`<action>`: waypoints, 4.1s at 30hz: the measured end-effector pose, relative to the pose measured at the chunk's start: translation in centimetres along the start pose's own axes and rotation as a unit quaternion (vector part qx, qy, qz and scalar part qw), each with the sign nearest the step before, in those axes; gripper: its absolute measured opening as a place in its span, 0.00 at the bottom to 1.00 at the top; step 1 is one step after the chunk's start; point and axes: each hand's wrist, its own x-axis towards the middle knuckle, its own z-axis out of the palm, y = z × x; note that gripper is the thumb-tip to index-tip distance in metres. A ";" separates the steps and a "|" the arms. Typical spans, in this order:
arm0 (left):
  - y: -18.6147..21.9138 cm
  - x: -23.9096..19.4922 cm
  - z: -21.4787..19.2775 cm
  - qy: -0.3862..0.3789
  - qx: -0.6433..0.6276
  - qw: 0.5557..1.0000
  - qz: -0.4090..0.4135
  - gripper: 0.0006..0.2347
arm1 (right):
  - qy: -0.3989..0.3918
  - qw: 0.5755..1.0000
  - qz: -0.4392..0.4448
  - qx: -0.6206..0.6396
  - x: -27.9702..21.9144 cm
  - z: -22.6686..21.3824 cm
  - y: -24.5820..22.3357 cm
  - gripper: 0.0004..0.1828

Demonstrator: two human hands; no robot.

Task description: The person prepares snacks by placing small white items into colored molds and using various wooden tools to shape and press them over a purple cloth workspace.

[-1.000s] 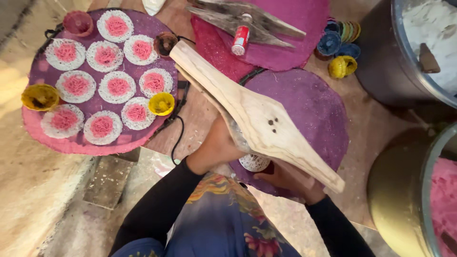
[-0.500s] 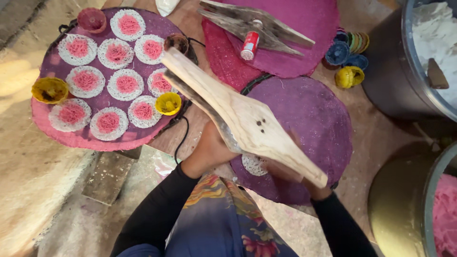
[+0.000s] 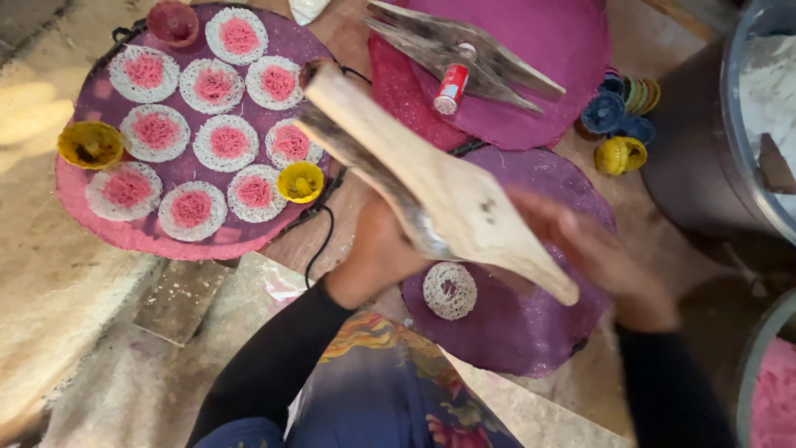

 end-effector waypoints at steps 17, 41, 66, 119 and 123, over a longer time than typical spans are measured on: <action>-5.8 7.8 2.6 -0.189 -0.775 0.603 -0.020 0.25 | -0.059 0.944 0.318 -0.063 -4.0 -3.6 2.1 0.46; -7.5 5.6 2.9 0.014 -0.739 0.668 -0.089 0.16 | 0.007 0.930 0.290 -0.227 -0.6 -2.2 3.8 0.34; -8.9 6.9 2.4 0.007 -0.726 0.684 -0.064 0.20 | 0.114 0.850 0.297 -0.420 2.3 2.1 -1.1 0.33; -3.5 -0.2 1.8 0.048 -0.329 0.933 -0.139 0.28 | 0.241 0.733 -0.126 -0.623 3.6 12.4 9.5 0.27; -3.6 -0.2 1.9 0.051 -0.317 0.938 -0.128 0.27 | 0.252 0.717 -0.150 -0.632 3.4 12.3 9.8 0.27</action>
